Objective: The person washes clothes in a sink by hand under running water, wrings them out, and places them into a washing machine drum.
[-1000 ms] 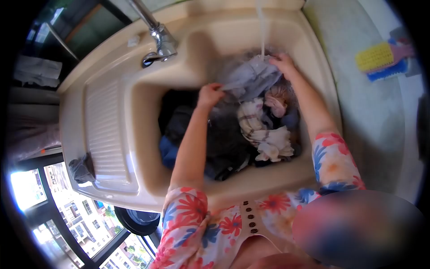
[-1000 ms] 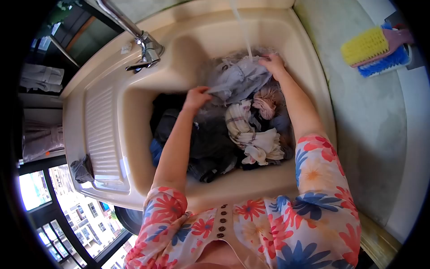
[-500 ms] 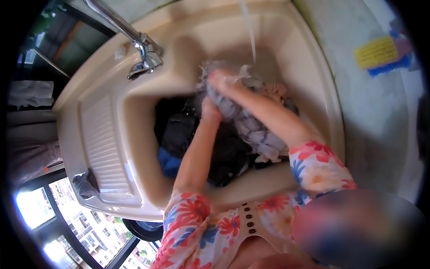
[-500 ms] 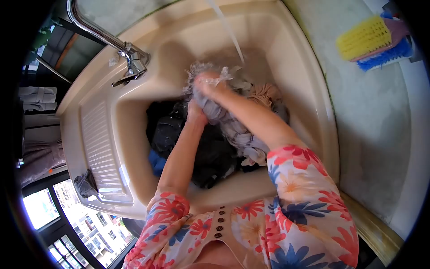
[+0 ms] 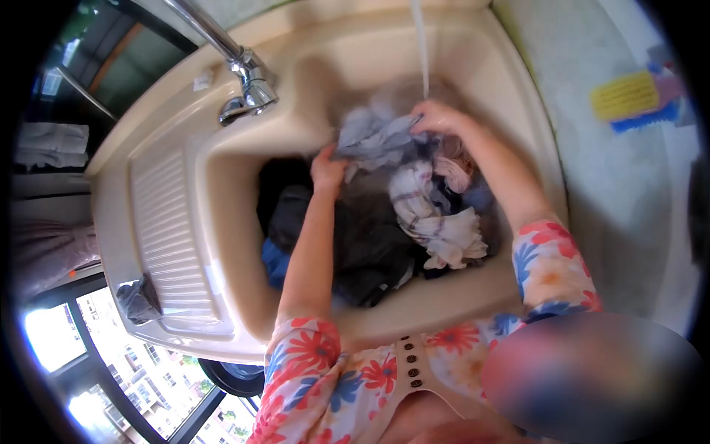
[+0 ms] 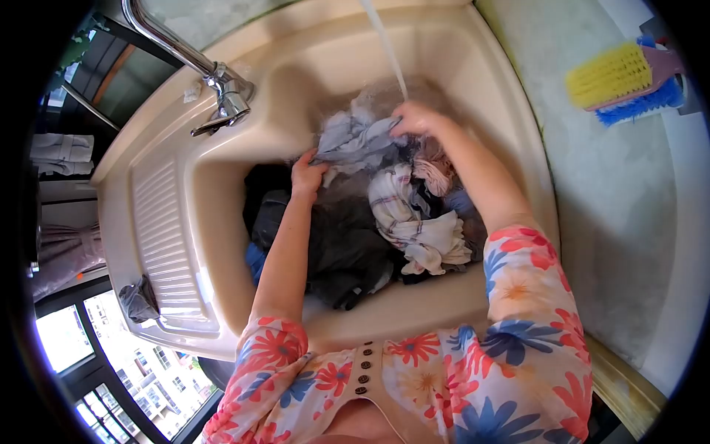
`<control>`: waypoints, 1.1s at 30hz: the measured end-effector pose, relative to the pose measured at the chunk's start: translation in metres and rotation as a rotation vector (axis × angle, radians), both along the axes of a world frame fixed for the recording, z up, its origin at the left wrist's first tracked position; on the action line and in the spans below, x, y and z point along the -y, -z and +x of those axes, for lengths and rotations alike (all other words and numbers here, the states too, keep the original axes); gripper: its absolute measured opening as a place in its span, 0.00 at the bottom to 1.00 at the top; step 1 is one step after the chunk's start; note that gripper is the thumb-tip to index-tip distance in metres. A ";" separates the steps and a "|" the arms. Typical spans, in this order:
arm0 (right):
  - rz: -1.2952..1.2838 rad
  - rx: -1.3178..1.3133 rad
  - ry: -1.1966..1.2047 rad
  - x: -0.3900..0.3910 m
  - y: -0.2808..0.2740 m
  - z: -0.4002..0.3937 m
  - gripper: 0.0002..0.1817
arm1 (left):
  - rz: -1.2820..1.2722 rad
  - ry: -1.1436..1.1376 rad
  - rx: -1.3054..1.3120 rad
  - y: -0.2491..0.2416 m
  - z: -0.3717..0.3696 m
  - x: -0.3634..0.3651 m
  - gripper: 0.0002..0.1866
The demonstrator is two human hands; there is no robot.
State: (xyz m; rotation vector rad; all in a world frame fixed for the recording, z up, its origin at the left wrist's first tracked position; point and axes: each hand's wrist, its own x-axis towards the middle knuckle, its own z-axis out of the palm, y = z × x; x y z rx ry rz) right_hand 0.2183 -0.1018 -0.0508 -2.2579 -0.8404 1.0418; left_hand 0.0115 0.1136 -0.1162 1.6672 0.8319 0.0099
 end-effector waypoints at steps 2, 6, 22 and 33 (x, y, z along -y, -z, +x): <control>0.255 -0.317 0.314 0.015 -0.001 0.011 0.24 | 0.076 -0.106 -0.042 0.004 -0.003 -0.003 0.28; 0.346 -0.297 0.558 -0.015 0.015 -0.029 0.19 | -0.004 0.004 0.072 0.006 0.014 0.019 0.21; 0.120 -0.200 0.509 0.043 -0.016 -0.013 0.18 | 0.788 0.462 0.022 -0.126 -0.032 -0.027 0.11; -0.153 0.500 0.476 0.037 -0.013 -0.007 0.08 | 0.976 0.700 0.037 -0.178 -0.088 0.004 0.12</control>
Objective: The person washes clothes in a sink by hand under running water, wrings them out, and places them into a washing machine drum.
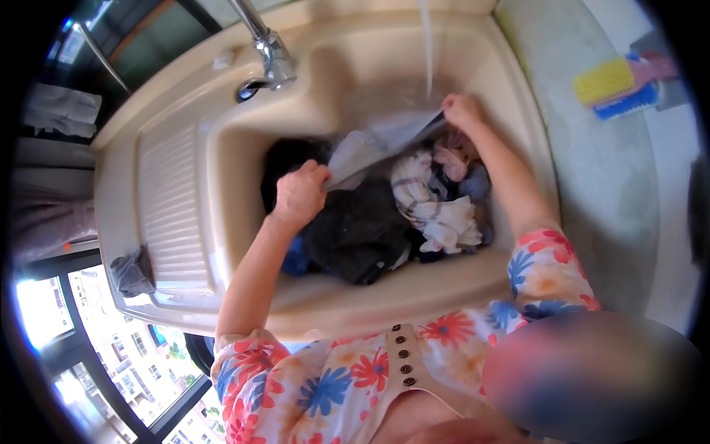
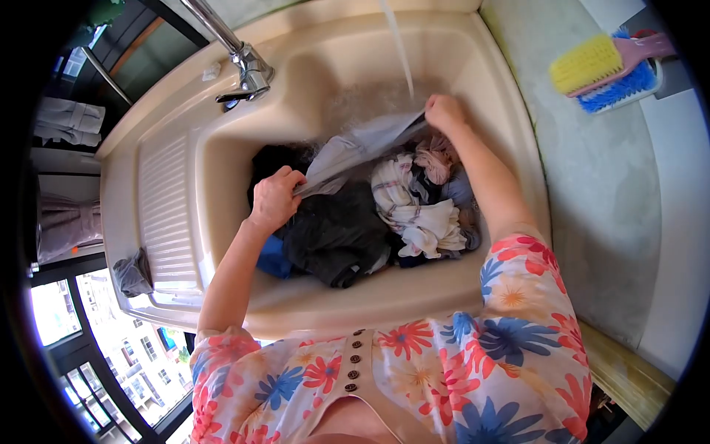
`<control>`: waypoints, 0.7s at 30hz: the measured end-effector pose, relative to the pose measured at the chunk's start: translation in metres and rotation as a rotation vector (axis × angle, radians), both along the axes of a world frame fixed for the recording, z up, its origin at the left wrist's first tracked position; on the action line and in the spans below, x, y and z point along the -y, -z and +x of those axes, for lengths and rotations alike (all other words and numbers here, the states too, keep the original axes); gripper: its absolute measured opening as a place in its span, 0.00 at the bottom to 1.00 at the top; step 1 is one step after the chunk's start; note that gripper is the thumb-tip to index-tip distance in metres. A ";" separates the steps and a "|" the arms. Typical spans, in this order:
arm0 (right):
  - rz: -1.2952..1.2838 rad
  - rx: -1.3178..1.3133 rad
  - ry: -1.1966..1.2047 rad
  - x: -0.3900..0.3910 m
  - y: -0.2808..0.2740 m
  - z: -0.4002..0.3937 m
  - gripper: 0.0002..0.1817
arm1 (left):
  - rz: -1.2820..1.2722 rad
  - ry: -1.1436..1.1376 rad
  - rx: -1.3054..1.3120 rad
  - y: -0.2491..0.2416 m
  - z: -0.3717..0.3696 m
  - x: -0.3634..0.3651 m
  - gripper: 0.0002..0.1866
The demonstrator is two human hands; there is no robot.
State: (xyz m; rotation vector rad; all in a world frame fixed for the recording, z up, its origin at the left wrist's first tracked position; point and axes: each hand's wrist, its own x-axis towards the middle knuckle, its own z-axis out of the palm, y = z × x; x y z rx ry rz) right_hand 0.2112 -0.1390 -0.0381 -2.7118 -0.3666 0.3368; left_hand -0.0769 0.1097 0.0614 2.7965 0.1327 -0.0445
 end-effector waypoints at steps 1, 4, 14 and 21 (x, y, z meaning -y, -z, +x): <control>0.189 0.086 0.022 0.004 -0.006 0.013 0.07 | -0.011 -0.016 0.043 0.001 -0.004 -0.002 0.12; 0.623 0.152 0.011 -0.002 -0.068 0.000 0.09 | -0.003 -0.068 0.081 0.007 -0.018 -0.001 0.13; 0.239 0.047 -0.903 -0.002 -0.060 -0.116 0.12 | -0.891 -0.320 0.064 0.028 0.001 -0.037 0.13; 0.228 -0.582 -0.730 -0.026 -0.076 -0.036 0.16 | -1.106 -0.269 -0.210 -0.004 0.040 -0.062 0.18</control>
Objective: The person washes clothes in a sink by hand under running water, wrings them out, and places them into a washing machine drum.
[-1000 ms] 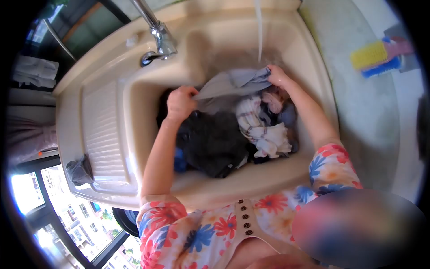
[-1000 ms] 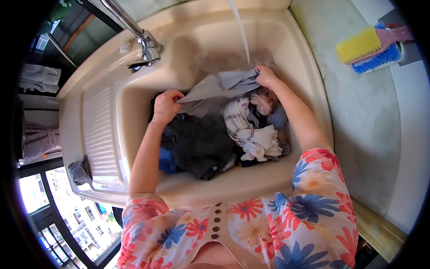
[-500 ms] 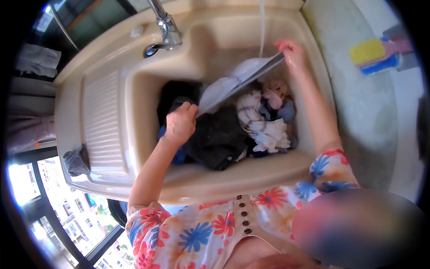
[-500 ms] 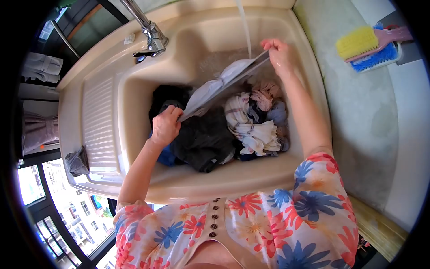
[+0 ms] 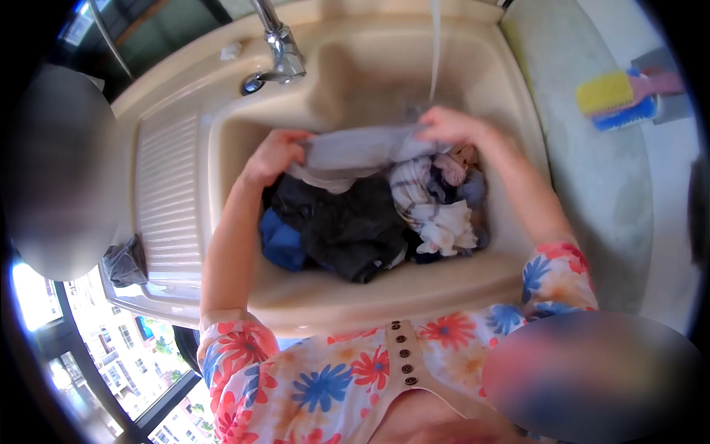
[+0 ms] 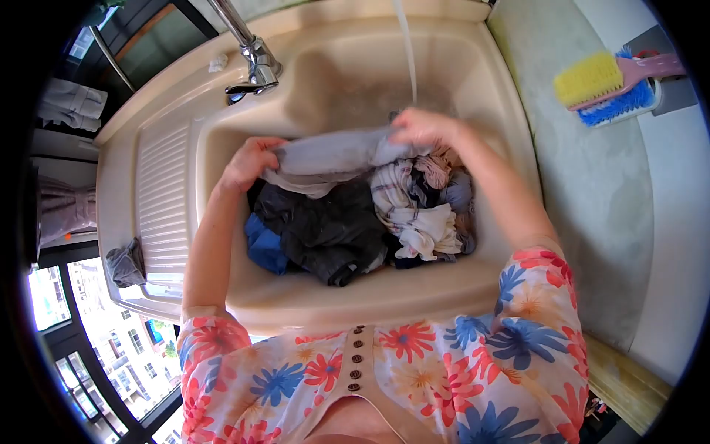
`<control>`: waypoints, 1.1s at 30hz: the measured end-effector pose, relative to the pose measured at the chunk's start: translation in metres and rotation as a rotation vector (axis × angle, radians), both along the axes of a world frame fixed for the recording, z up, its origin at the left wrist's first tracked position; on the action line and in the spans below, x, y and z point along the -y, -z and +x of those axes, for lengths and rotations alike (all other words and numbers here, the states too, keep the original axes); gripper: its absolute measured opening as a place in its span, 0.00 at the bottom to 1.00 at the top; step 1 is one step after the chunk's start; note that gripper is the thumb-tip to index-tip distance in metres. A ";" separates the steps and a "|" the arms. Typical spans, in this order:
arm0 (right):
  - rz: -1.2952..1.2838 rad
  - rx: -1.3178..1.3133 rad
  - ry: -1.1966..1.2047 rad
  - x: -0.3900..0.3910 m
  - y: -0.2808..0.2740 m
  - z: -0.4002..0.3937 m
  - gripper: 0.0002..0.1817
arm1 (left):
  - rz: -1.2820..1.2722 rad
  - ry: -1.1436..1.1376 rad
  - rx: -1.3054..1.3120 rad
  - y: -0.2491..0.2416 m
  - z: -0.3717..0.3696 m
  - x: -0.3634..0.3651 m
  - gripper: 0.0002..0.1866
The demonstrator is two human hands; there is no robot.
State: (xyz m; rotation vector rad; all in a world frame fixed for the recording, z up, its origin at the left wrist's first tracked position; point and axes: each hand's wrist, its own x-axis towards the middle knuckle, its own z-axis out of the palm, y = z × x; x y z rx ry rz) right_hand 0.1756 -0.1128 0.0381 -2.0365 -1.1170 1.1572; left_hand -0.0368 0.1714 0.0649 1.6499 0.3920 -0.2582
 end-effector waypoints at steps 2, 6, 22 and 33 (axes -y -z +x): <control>0.152 -0.319 0.236 -0.007 -0.024 0.023 0.14 | -0.287 -0.137 0.028 -0.016 0.020 0.000 0.18; 0.374 -0.547 0.478 -0.020 -0.065 0.036 0.16 | -0.651 -0.309 0.258 -0.053 0.048 0.041 0.14; -0.219 0.561 0.360 -0.055 0.099 -0.006 0.14 | -0.594 -0.305 -0.175 0.108 0.056 0.087 0.33; 0.616 0.482 -0.074 -0.041 -0.085 -0.106 0.11 | -1.554 -0.262 0.063 0.107 0.057 0.107 0.49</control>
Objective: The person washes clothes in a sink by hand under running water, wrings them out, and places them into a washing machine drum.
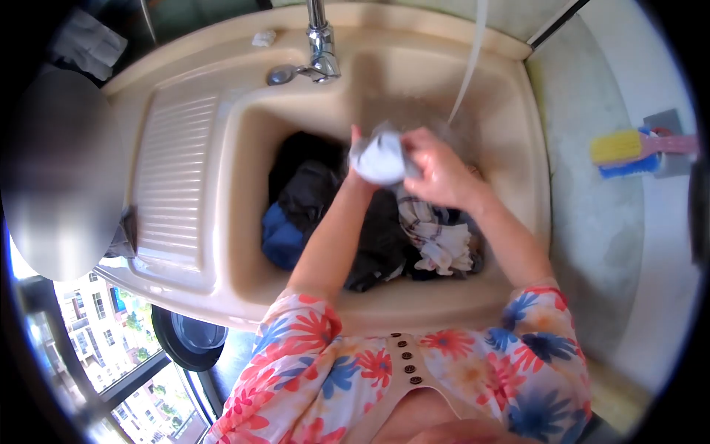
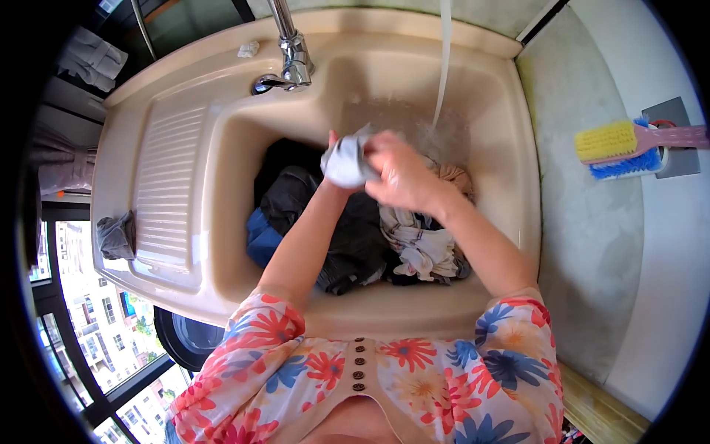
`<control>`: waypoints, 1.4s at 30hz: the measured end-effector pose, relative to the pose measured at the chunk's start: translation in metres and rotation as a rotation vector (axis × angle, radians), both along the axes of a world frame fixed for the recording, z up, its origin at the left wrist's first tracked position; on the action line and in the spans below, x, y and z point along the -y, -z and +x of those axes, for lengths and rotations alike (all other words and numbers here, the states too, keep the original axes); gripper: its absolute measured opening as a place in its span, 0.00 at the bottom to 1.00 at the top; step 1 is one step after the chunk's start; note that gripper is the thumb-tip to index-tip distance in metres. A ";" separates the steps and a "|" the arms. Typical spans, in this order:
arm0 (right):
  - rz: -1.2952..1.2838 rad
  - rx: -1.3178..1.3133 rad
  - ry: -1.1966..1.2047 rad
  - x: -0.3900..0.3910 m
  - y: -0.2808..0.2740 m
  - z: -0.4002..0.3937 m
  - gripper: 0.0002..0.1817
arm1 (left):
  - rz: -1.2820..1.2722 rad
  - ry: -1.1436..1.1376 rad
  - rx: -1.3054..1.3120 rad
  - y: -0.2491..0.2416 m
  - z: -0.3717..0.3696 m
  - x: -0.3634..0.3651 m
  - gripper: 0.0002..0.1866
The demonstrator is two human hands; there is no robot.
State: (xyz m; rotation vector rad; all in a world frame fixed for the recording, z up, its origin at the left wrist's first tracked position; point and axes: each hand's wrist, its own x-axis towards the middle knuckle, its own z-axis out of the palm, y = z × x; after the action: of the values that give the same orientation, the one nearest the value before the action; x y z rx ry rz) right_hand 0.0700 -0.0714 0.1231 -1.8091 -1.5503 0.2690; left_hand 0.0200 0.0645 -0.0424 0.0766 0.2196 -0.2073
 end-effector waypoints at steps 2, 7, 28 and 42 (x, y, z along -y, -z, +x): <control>-0.154 -0.199 -0.071 0.016 0.010 -0.023 0.17 | 0.066 -0.020 0.075 -0.003 -0.007 0.000 0.49; -0.234 -0.781 -0.138 0.036 0.012 -0.007 0.19 | -0.156 0.108 0.120 0.026 -0.011 -0.009 0.39; 0.682 -1.873 -0.409 -0.047 0.041 0.016 0.28 | -0.082 -0.281 0.170 -0.137 -0.038 0.046 0.29; 0.122 -0.540 0.530 -0.056 0.138 0.016 0.18 | 2.134 0.339 -0.529 -0.092 -0.048 0.034 0.18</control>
State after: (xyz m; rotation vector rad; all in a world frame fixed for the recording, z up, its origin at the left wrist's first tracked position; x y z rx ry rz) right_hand 0.0862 -0.0156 -0.0153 -1.7843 -0.6758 0.3586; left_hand -0.0280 0.0308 0.0497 2.2086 0.8803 -0.2432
